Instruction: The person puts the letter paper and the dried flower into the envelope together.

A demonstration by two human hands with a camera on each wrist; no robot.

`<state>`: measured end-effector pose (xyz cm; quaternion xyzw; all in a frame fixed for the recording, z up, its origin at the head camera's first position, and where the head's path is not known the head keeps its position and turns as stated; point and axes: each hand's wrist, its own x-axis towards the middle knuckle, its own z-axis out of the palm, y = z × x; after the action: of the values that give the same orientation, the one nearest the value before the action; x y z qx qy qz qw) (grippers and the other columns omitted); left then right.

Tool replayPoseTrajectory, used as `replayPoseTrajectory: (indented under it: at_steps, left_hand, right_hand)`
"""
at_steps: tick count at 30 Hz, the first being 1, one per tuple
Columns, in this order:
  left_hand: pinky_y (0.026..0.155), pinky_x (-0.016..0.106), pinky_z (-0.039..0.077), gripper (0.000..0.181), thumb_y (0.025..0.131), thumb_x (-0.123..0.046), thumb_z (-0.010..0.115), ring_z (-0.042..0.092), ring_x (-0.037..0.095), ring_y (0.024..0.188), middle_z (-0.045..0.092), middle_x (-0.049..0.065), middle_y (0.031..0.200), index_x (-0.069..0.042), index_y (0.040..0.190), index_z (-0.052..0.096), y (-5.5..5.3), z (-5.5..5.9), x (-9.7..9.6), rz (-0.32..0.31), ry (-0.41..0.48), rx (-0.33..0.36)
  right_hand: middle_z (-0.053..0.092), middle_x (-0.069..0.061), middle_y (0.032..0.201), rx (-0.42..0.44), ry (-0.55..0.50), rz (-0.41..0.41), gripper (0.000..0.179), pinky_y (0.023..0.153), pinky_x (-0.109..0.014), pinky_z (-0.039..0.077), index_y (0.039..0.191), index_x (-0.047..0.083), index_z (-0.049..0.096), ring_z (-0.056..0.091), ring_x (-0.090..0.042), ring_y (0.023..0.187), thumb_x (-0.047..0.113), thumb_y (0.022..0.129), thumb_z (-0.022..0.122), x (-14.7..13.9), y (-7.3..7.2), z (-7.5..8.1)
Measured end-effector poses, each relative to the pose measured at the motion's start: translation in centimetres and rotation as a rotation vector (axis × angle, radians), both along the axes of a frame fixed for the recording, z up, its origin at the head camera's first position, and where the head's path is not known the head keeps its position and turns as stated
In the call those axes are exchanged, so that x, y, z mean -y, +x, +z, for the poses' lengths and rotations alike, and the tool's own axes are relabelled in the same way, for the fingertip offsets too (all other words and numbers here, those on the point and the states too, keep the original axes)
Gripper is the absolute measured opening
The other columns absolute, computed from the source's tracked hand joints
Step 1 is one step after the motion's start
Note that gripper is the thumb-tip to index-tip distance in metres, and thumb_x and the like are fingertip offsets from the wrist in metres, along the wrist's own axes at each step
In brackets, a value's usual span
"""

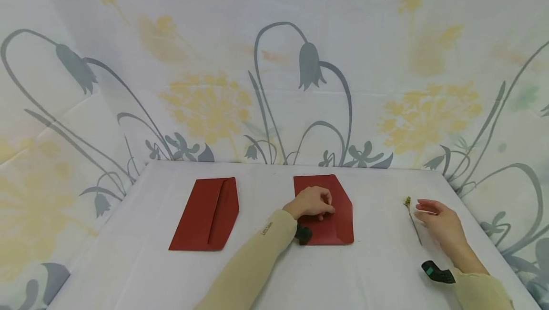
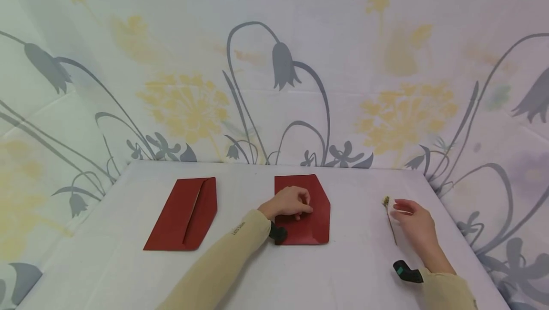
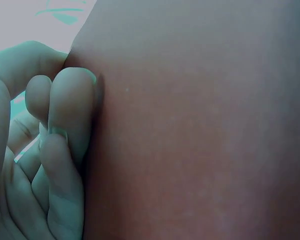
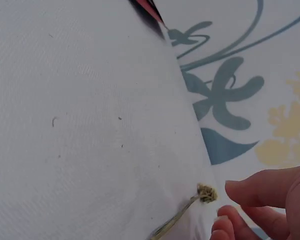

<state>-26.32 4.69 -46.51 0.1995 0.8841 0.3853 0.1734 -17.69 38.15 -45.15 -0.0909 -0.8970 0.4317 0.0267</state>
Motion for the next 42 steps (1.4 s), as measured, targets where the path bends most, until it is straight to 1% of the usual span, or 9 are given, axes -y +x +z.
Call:
replayPoseTrajectory:
  at_steps: [2,4,8,17,24,29,35,39,42]
  left_hand:
    - [0.061,0.023,0.046,0.019,0.087,-0.026,0.077,0.065,0.011,0.052,0.062,0.000,0.061,-0.019,0.081,0.061,0.0,0.1,0.0,-0.004,-0.005,0.001]
    - [0.060,0.024,0.046,0.018,0.087,-0.026,0.078,0.065,0.012,0.052,0.062,0.000,0.061,-0.019,0.081,0.062,0.0,0.2,0.0,-0.009,-0.005,0.002]
    - [0.061,0.024,0.047,0.017,0.087,-0.027,0.077,0.065,0.012,0.053,0.063,0.000,0.062,-0.019,0.081,0.063,-0.1,0.5,0.1,-0.022,-0.011,0.003]
    - [0.064,0.023,0.047,0.018,0.087,-0.028,0.078,0.066,0.012,0.053,0.064,0.000,0.062,-0.020,0.081,0.063,-0.4,0.3,0.1,-0.029,-0.013,0.005]
    - [0.064,0.023,0.047,0.017,0.087,-0.026,0.078,0.066,0.012,0.053,0.063,0.000,0.062,-0.019,0.081,0.063,-0.4,0.1,0.4,-0.028,0.004,0.005]
    - [0.063,0.024,0.047,0.017,0.087,-0.026,0.078,0.066,0.012,0.054,0.063,0.000,0.062,-0.019,0.081,0.064,-0.5,-0.1,0.3,-0.032,-0.010,0.004]
    - [0.061,0.024,0.046,0.018,0.087,-0.026,0.077,0.066,0.012,0.053,0.062,0.000,0.060,-0.019,0.079,0.064,-0.4,-0.3,0.1,-0.037,-0.024,0.000]
    - [0.061,0.024,0.046,0.017,0.087,-0.026,0.077,0.066,0.012,0.054,0.061,0.001,0.060,-0.019,0.080,0.064,-0.3,-0.3,0.0,-0.035,-0.015,0.003]
    - [0.062,0.024,0.046,0.017,0.088,-0.025,0.077,0.066,0.012,0.054,0.061,0.001,0.061,-0.018,0.080,0.064,-0.2,-0.1,0.0,-0.039,-0.011,0.008]
  right_hand:
    - [0.058,-0.027,0.126,0.054,0.019,-0.001,0.056,0.068,-0.016,0.046,0.140,-0.009,0.044,0.046,0.008,0.087,0.023,0.098,0.063,-0.3,-0.2,-0.3]
    - [0.058,-0.026,0.124,0.082,0.034,0.013,0.059,0.070,-0.017,0.045,0.139,-0.010,0.044,0.050,0.000,0.090,0.025,0.097,0.064,-0.6,-0.4,-0.5]
    - [0.060,-0.024,0.119,0.065,0.087,0.050,0.063,0.071,-0.020,0.043,0.136,-0.010,0.048,0.053,-0.016,0.096,0.031,0.093,0.070,-0.7,-0.7,-0.7]
    - [0.064,-0.016,0.102,0.036,0.174,0.067,0.064,0.073,-0.034,0.042,0.133,-0.011,0.049,0.056,-0.022,0.088,0.030,0.091,0.073,-0.5,-0.9,-0.7]
    - [0.064,-0.012,0.090,0.019,0.250,0.093,0.059,0.068,-0.035,0.042,0.128,-0.013,0.050,0.057,-0.025,0.080,0.027,0.090,0.073,-0.1,-1.3,-0.6]
    - [0.064,-0.011,0.087,0.011,0.291,0.103,0.049,0.067,-0.035,0.043,0.124,-0.012,0.053,0.058,-0.025,0.079,0.022,0.093,0.069,0.2,-1.3,-0.6]
    - [0.065,-0.017,0.089,0.035,0.345,0.137,0.041,0.066,-0.039,0.045,0.122,-0.015,0.051,0.059,-0.028,0.078,0.015,0.095,0.061,0.6,-1.5,-0.5]
    - [0.066,-0.024,0.093,0.048,0.347,0.127,0.041,0.071,-0.046,0.047,0.122,-0.016,0.049,0.060,-0.034,0.082,0.013,0.095,0.060,0.6,-1.6,-0.4]
    - [0.067,-0.027,0.096,0.044,0.332,0.105,0.042,0.072,-0.048,0.047,0.122,-0.016,0.049,0.062,-0.037,0.085,0.012,0.094,0.061,0.7,-1.5,-0.4]
